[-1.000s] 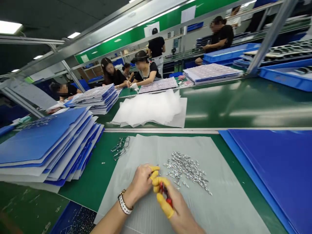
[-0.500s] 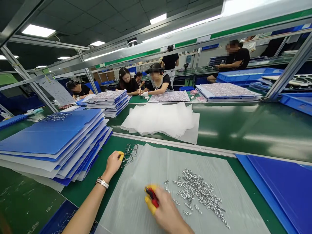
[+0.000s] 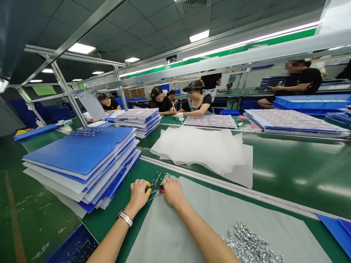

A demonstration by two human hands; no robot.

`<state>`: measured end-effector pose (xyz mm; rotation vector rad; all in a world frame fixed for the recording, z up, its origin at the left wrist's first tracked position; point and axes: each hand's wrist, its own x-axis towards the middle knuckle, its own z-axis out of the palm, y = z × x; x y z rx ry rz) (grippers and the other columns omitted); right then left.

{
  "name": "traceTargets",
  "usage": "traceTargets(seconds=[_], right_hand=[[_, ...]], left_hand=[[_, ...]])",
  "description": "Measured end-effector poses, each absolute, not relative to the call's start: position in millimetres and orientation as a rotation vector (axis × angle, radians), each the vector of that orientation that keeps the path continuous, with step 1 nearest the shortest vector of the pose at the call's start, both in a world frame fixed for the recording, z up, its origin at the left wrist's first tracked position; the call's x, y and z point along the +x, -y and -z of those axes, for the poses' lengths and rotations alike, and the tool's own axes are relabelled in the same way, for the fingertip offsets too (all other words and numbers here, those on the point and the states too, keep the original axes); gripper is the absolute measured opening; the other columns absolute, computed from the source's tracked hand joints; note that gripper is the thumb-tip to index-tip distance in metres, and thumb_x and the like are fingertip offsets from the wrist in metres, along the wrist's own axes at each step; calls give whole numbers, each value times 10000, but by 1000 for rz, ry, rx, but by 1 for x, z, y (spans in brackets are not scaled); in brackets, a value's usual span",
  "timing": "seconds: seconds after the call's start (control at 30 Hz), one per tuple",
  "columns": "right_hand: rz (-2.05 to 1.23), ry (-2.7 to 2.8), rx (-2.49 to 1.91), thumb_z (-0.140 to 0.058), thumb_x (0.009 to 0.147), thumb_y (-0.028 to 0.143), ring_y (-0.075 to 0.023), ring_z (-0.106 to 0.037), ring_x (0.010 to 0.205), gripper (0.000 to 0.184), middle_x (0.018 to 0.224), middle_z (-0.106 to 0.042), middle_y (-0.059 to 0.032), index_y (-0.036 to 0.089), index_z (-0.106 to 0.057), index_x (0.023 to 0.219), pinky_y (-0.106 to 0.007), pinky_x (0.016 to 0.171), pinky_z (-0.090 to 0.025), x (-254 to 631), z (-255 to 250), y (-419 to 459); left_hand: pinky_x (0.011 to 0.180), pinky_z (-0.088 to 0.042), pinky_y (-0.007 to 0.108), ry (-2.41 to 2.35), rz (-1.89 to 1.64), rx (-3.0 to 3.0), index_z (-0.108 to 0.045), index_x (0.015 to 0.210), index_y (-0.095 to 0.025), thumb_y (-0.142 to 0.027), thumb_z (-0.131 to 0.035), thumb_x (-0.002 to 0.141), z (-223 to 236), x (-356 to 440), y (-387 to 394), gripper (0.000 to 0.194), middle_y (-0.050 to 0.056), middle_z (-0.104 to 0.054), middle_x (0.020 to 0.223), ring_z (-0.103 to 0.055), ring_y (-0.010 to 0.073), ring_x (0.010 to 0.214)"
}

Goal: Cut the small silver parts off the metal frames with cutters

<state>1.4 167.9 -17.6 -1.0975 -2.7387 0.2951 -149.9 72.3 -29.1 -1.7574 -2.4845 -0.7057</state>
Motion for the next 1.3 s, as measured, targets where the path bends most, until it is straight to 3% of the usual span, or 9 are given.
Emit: traceTargets(seconds=[0.33, 0.47, 0.57, 0.63, 0.7, 0.77, 0.97, 1.13, 1.3], right_hand=[[-730, 2400, -1141, -422, 797, 206, -128, -471, 635, 103, 701, -522, 11, 190, -521, 776, -222, 553, -324, 32, -19, -164], [-1362, 2302, -805, -530, 754, 260, -93, -342, 587, 140, 639, -386, 50, 193, -437, 675, -206, 522, -280, 74, -36, -134], [-1738, 2210, -651, -583, 705, 261, -92, -301, 589, 195, 625, -357, 53, 192, -411, 645, -219, 530, -258, 101, -44, -110], [-1819, 2162, -646, -590, 695, 263, -95, -310, 597, 174, 630, -377, 49, 188, -437, 662, -224, 539, -257, 112, -46, -99], [-1800, 2102, -692, -588, 704, 276, -99, -320, 607, 152, 639, -393, 43, 182, -469, 692, -228, 550, -259, 119, -45, -92], [-1704, 2012, -783, -575, 729, 308, -107, -335, 624, 160, 653, -401, 37, 180, -482, 715, -232, 565, -269, 124, -41, -86], [-1439, 1957, -935, -527, 757, 306, -110, -350, 614, 142, 639, -406, 41, 191, -461, 706, -226, 555, -282, 138, -29, -72], [-1188, 2234, -907, -488, 648, 130, -89, -304, 540, 86, 570, -382, 63, 198, -437, 640, -219, 490, -229, 149, -43, -62], [-1108, 2285, -970, -507, 641, 154, -77, -294, 498, 92, 538, -384, 71, 197, -432, 608, -217, 450, -197, 148, -50, -54]], left_hand=[[913, -382, 423, 2394, 1004, -1772, -646, 973, -208, -146, -472, 813, 19, -172, -56, 245, 83, -601, 1172, -523, 236, 1090], [945, -416, 376, 2196, 1481, -1998, -588, 1156, -235, -293, -563, 798, -15, -154, -36, 363, 88, -567, 1231, -536, 229, 1105], [909, -439, 338, 2141, 1519, -2410, -603, 1158, -261, -349, -656, 738, -47, -126, -18, 432, 72, -629, 1126, -572, 222, 1024], [842, -459, 309, 2161, 1476, -2577, -679, 1007, -249, -354, -663, 736, -59, -105, -10, 291, 55, -677, 960, -596, 211, 917], [738, -476, 280, 2226, 1559, -2595, -700, 830, -210, -368, -597, 789, -58, -84, -6, 193, 48, -670, 804, -599, 183, 770], [655, -479, 266, 2300, 1797, -2516, -676, 759, -179, -399, -512, 839, -46, -66, -6, 286, 51, -645, 748, -579, 158, 659], [669, -464, 274, 2156, 2044, -2378, -679, 776, -178, -499, -486, 827, -8, -41, 2, 378, 75, -613, 782, -557, 172, 697], [869, -443, 413, 2204, 2368, -2490, -611, 1159, -250, -643, -611, 648, -2, -38, 10, 644, 116, -628, 1063, -600, 273, 925], [849, -443, 478, 2497, 2576, -2580, -580, 1210, -260, -664, -668, 563, 12, -20, -1, 768, 97, -668, 915, -617, 320, 900]])
